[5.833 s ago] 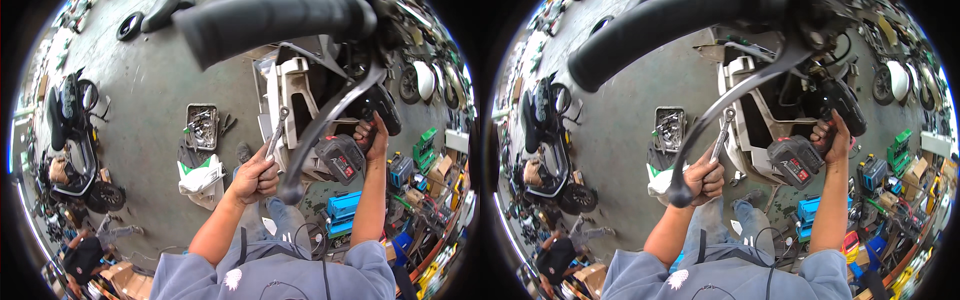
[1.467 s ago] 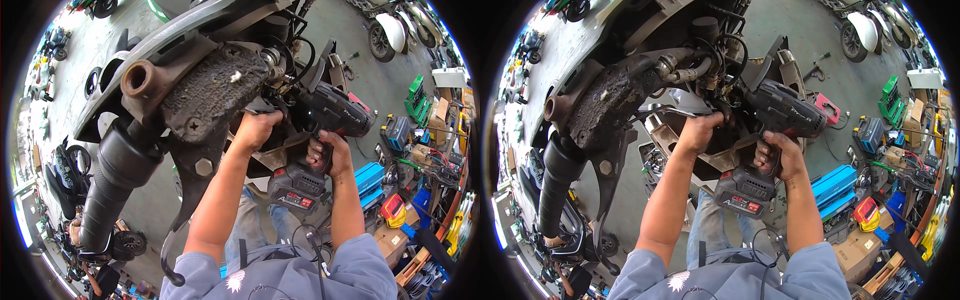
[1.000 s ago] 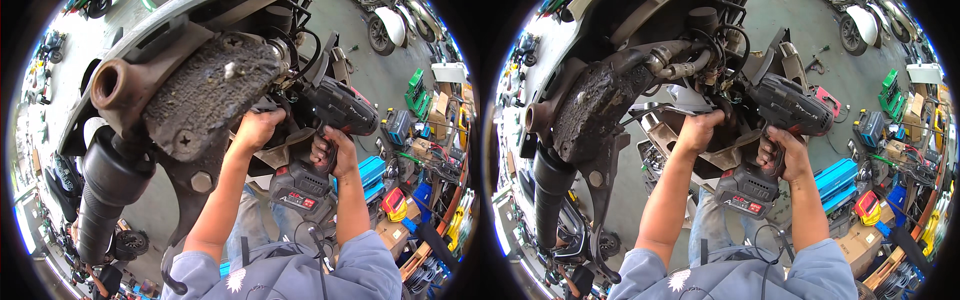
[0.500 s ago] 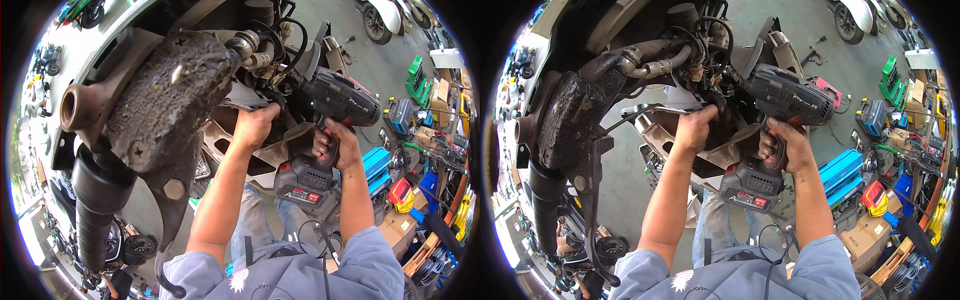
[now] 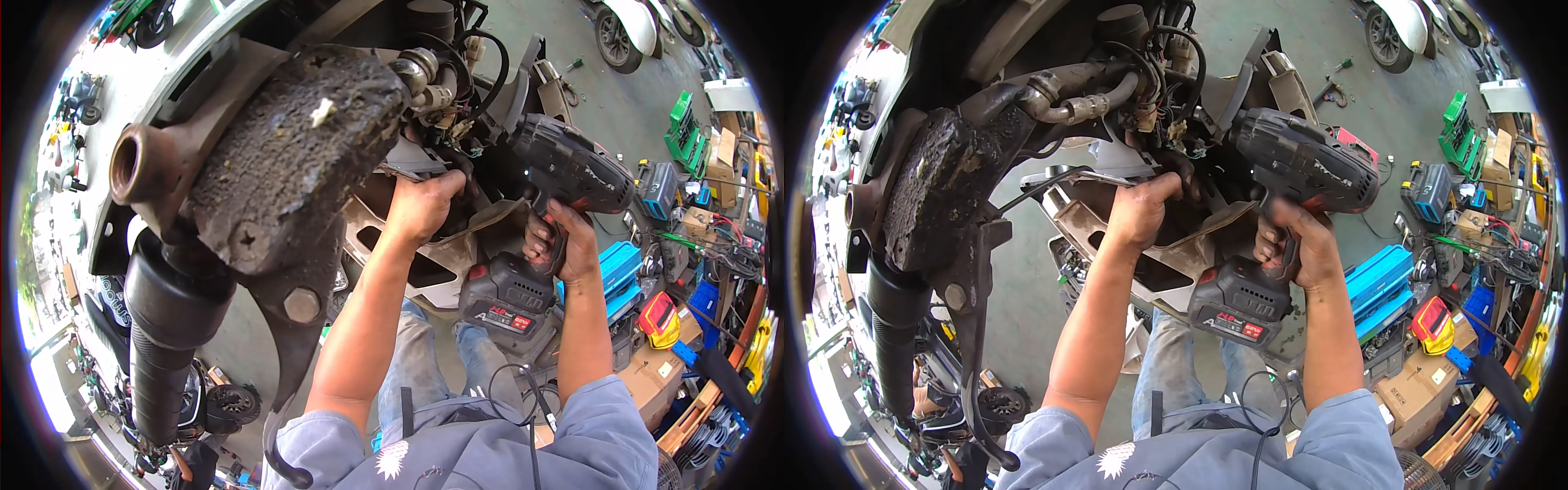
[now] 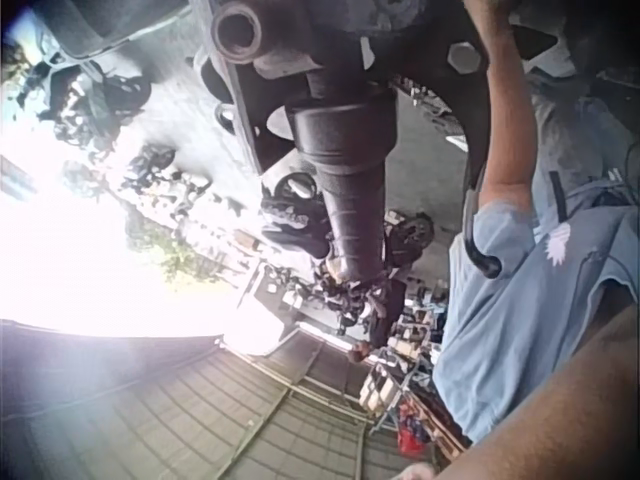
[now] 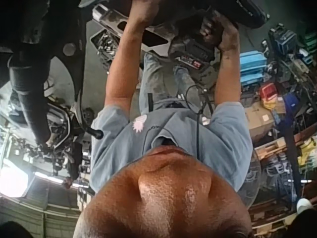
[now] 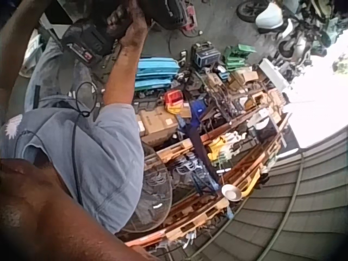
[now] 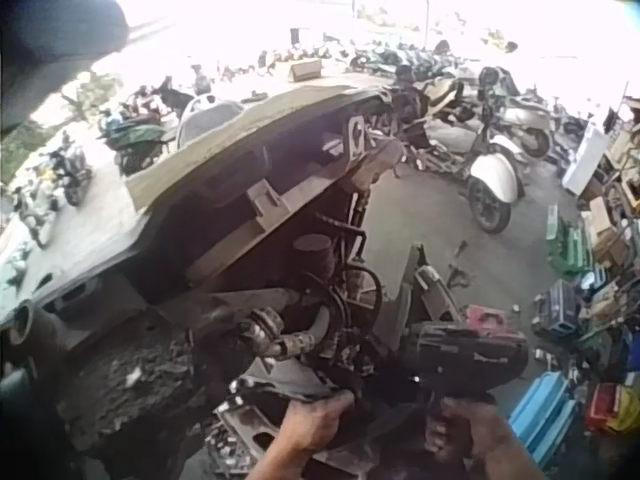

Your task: The person removes the front plastic fairing from a motorcycle by first unscrewing several fasteners with a screwdriver, then disconnecting internal wiring connectors by hand, and finally lifting the panel away and placing it in a tray with other parts before picking up a power drill to continue work on the frame.

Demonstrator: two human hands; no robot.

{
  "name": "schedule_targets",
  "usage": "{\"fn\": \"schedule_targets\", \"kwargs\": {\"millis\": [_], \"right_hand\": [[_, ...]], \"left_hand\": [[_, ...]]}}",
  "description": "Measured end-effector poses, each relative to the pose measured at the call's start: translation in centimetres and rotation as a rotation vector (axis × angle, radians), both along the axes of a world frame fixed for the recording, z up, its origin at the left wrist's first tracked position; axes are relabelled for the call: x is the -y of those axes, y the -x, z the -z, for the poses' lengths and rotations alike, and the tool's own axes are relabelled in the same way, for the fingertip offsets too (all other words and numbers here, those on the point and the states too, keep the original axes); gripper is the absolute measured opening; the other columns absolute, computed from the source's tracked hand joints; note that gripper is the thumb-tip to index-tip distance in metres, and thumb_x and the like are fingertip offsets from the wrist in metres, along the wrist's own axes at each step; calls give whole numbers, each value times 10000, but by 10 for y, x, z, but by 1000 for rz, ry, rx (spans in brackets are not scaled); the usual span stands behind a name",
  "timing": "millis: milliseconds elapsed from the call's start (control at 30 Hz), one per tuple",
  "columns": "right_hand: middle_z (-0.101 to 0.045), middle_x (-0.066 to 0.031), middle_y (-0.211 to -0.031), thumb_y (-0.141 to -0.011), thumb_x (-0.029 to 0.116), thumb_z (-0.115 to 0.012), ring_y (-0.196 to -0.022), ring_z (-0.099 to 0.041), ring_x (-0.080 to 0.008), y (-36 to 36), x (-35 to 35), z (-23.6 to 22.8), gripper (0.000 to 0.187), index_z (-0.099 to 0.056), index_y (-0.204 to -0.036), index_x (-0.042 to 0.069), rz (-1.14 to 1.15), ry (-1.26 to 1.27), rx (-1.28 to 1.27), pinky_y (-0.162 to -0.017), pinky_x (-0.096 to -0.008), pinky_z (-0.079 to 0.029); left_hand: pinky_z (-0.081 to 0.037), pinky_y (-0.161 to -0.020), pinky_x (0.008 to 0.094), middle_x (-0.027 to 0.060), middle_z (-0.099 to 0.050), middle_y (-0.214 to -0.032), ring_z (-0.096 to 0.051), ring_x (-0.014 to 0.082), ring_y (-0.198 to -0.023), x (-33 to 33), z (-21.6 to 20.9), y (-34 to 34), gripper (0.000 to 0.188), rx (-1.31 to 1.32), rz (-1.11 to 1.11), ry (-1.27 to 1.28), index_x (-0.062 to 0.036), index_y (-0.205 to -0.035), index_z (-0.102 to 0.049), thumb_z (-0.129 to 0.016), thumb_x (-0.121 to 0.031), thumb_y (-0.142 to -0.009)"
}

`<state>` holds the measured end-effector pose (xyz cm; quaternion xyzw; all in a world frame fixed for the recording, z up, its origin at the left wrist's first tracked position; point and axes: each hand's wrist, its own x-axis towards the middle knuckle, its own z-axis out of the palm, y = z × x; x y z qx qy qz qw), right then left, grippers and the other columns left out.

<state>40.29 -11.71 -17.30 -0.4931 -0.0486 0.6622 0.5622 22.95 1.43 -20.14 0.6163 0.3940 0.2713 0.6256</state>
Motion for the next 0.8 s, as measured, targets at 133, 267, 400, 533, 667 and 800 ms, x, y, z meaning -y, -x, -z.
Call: {"fn": "schedule_targets", "kwargs": {"millis": [133, 267, 400, 533, 667, 800], "right_hand": [[-411, -8, -619, -876, 326, -556, -506, -432, -132, 0, 7, 8, 299, -531, -1015, 62, 4, -26, -33, -479, -283, -374], [-448, -46, -612, -839, 278, -604, -502, -471, -165, 12, 32, 5, 362, -518, -1073, 15, 45, -65, -136, -466, -305, -392], [-478, -72, -614, -809, 216, -662, -517, -499, -189, 25, 72, 7, 448, -475, -1151, -5, 7, -249, -147, -474, -321, -407], [-573, -132, -755, -749, 109, -723, -585, -560, -227, 53, 111, -14, 535, -453, -1203, 24, -153, -301, 9, -529, -364, -470], [-547, -147, -1196, -772, 163, -687, -1072, -557, -278, 87, 156, 19, 662, -362, -1332, 21, -699, -320, 601, -946, -352, -424], [-498, -233, -1257, -764, 93, -615, -1170, -501, -344, 102, 114, -39, 657, -332, -1343, -36, -1149, -161, 568, -992, -368, -399]], "left_hand": [[-432, -631, 277, 60, -598, -670, -568, 149, -683, 0, -3, -4, 84, 148, -20, 146, 21, -656, -542, -502, -27, -712], [-443, -647, 283, 71, -603, -708, -585, 152, -714, 10, 12, -2, 85, 57, -62, -6, 20, -685, -545, -514, -28, -746], [-472, -780, 337, 134, -611, -929, -613, 221, -819, 53, -3, 1, 595, 315, -235, 256, 14, -1350, -217, -532, -172, -880], [-387, -954, 410, 210, -448, -1281, -475, 269, -1159, 123, -53, 37, 897, 613, -51, 527, -59, -1458, 67, -492, -482, -898], [-365, -990, 503, 230, -438, -1263, -431, 422, -1195, 163, -78, 54, 791, 799, -245, 723, -176, -1423, -162, -429, -651, -850], [-469, -820, 556, 174, -543, -977, -531, 455, -1021, 194, -50, 97, 447, 1182, -431, 912, -139, -1102, -395, -335, -549, -935]]}}
